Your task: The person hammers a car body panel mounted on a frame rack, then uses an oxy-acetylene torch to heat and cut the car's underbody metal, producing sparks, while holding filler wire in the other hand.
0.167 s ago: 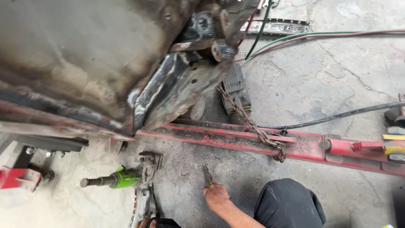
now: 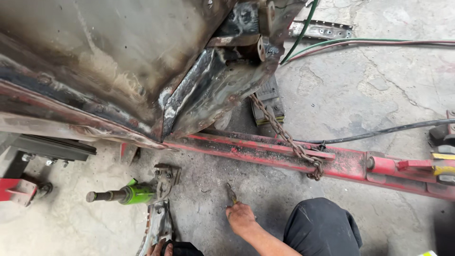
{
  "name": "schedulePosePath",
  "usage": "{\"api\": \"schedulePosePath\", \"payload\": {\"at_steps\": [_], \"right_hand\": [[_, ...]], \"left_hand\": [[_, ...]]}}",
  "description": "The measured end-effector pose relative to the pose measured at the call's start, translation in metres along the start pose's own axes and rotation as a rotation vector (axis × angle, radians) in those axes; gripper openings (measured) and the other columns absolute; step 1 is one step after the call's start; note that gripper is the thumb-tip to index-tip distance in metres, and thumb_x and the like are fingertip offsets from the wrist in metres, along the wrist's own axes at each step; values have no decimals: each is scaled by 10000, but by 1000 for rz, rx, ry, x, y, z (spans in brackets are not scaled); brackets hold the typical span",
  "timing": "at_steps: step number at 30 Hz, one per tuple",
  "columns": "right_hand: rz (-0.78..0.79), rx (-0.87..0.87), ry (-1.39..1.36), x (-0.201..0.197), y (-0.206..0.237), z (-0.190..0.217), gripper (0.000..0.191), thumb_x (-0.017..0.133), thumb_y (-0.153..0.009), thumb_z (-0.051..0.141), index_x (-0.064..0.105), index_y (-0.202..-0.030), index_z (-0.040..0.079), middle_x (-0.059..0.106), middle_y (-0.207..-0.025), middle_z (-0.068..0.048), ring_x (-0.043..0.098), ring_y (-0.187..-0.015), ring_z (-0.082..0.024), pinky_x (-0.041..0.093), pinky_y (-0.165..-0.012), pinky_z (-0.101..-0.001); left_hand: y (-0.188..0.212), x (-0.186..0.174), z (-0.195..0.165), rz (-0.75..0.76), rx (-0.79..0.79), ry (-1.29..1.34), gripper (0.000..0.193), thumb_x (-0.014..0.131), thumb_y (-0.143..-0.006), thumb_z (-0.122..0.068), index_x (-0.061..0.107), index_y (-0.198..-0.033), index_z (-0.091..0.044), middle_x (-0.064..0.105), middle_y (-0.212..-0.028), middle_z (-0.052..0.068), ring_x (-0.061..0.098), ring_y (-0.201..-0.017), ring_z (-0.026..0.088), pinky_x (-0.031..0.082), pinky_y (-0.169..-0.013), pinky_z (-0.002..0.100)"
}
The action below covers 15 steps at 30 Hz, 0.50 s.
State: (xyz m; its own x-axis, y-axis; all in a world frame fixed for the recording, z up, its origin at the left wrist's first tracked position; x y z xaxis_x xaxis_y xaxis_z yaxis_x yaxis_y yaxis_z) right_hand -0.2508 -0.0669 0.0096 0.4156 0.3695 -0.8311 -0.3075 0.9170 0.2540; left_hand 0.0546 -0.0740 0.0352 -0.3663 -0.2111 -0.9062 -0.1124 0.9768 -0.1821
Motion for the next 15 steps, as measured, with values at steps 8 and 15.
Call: {"api": "schedulePosePath", "payload": {"at_steps": [8, 15], "right_hand": [[-110, 167, -395, 1, 48, 21, 599, 707, -839, 277, 547, -1370, 50, 583, -1356, -202, 556, -1257, -430, 439, -996, -583], [265, 789, -1273, -45, 197, 75, 842, 730, -778, 108, 379, -1542, 48, 668, -712, -188, 601, -492, -255, 513, -469, -403]], "left_hand": [[47, -58, -47, 493, 89, -324, 468, 671, -872, -406, 768, -1249, -146, 700, -1228, 197, 671, -1052, 424, 547, -883, 544], [137, -132, -123, 731, 299, -276, 439, 572, -1045, -445, 618, -1378, -162, 649, -1310, 158, 626, -1207, 398, 522, -1056, 548]]}}
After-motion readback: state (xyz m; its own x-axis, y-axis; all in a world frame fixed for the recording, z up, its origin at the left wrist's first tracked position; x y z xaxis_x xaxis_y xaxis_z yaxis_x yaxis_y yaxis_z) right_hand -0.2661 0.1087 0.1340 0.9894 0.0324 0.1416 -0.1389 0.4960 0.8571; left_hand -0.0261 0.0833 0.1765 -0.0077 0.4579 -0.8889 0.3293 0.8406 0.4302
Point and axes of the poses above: each hand's wrist, its own y-axis away from the middle knuckle, its own x-axis out of the palm, z = x × y, the point moved 9 cm from there along -y, towards the middle knuckle
